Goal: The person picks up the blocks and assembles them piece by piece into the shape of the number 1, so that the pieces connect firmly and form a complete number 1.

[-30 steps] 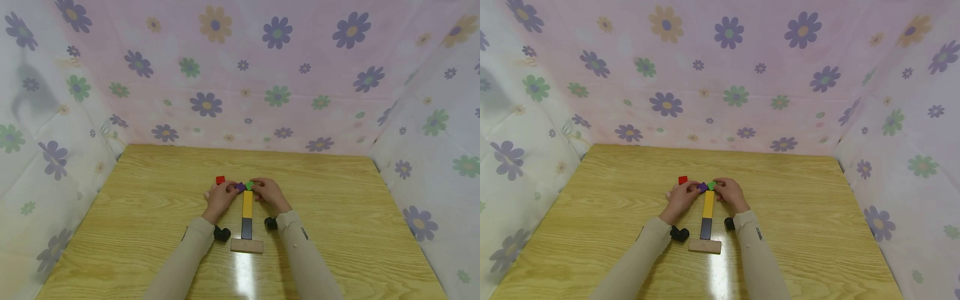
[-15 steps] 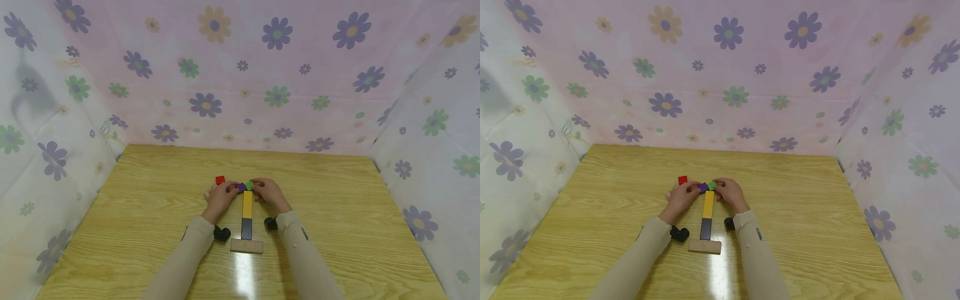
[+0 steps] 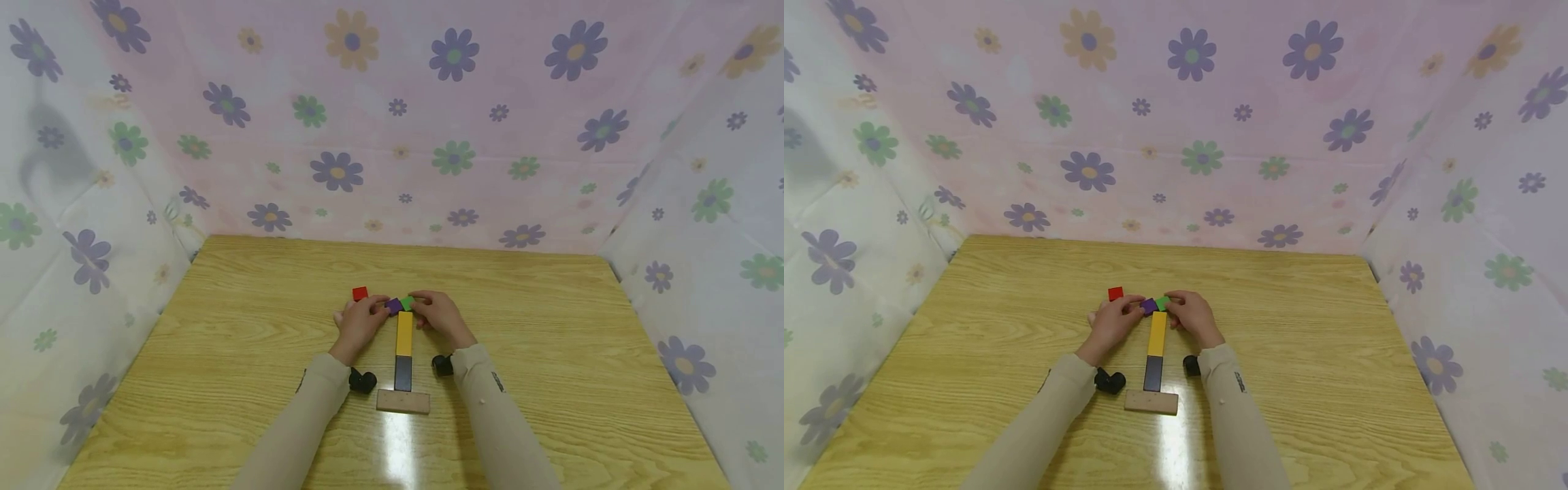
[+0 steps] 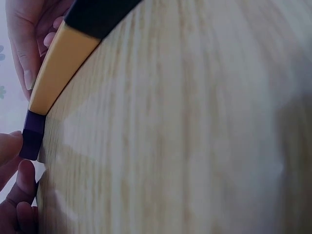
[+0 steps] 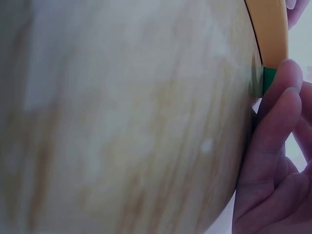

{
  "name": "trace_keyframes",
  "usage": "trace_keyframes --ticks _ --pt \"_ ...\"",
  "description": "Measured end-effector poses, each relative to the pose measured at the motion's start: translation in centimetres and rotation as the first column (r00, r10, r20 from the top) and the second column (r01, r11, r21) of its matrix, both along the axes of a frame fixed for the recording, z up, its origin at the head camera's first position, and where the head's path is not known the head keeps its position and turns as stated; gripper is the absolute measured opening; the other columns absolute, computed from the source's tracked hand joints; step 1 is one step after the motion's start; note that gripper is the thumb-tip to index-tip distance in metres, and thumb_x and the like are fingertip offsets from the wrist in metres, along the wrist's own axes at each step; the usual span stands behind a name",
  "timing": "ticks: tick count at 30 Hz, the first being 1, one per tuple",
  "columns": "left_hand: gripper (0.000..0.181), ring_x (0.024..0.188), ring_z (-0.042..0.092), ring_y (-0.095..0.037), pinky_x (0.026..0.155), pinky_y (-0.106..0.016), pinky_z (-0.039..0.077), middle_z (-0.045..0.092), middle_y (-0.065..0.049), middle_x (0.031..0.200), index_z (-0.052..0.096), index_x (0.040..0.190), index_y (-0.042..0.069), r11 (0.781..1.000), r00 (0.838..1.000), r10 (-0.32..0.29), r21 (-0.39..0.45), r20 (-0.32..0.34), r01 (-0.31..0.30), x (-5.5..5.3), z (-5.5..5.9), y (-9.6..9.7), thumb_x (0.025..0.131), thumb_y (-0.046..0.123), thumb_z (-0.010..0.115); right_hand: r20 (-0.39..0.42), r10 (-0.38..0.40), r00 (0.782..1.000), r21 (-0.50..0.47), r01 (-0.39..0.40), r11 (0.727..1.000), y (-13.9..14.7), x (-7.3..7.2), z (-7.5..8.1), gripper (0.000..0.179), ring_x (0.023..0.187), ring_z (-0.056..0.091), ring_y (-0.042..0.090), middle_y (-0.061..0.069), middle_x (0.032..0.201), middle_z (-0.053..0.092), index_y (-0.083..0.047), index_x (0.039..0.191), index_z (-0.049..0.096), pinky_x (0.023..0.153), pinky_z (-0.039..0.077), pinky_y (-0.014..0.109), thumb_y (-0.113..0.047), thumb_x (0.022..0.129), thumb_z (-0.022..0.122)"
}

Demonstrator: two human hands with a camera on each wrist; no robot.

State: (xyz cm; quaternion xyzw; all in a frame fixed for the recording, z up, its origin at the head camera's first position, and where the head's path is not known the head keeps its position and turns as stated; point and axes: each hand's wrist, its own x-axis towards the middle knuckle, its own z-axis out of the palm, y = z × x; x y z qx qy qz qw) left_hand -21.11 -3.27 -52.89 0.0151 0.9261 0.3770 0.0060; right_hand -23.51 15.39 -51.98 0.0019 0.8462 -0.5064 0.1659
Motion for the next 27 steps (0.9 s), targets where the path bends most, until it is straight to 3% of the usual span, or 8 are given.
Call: trace_keyframes --ticks 12,16,22,27 --pt "0.025 0.074 0.04 -0.015 0.072 -0.042 0.013 0.053 0.013 0.069 0.062 0.106 0.026 0.997 0.999 0.031 0.065 -0.008 -0.031 -0.1 -0.4 -0.2 0.083 0.036 0.061 -0.006 0.002 1.0 0.008 -0.002 1.0 -0.1 -0.1 -0.3 0.031 0.053 0.057 0.02 0.008 0.068 0.06 -0.019 0.119 0.057 0.052 0.046 0.03 -0.023 0.088 0.056" --pt "0.024 0.077 0.043 -0.015 0.074 -0.042 0.012 0.055 0.012 0.071 0.063 0.105 0.025 0.989 0.999 0.053 0.138 -0.006 -0.052 0.0 -0.3 -0.3 0.083 0.034 0.06 -0.002 -0.003 1.0 0.005 0.003 1.0 -0.1 -0.2 -0.2 0.031 0.053 0.056 0.02 0.009 0.066 0.059 -0.019 0.119 0.058 0.052 0.046 0.03 -0.023 0.088 0.056" --pt "0.02 0.079 0.049 -0.015 0.077 -0.042 0.012 0.059 0.01 0.078 0.064 0.102 0.023 0.952 0.997 0.072 0.298 -0.01 -0.066 0.1 -0.3 -0.9 0.085 0.033 0.057 -0.004 0.0 1.0 0.01 0.0 1.0 -0.1 -0.2 -0.1 0.031 0.052 0.056 0.02 0.008 0.065 0.059 -0.019 0.119 0.058 0.052 0.046 0.03 -0.024 0.088 0.056" --pt "0.019 0.084 0.051 -0.013 0.082 -0.034 0.032 0.058 0.008 0.092 0.063 0.098 0.025 0.908 0.997 0.071 0.412 0.033 -0.078 0.5 -0.6 -1.8 0.086 0.037 0.056 -0.001 0.007 1.0 -0.002 -0.007 1.0 -0.1 0.0 0.1 0.032 0.053 0.056 0.02 0.009 0.069 0.06 -0.017 0.121 0.056 0.053 0.046 0.03 -0.022 0.089 0.055"
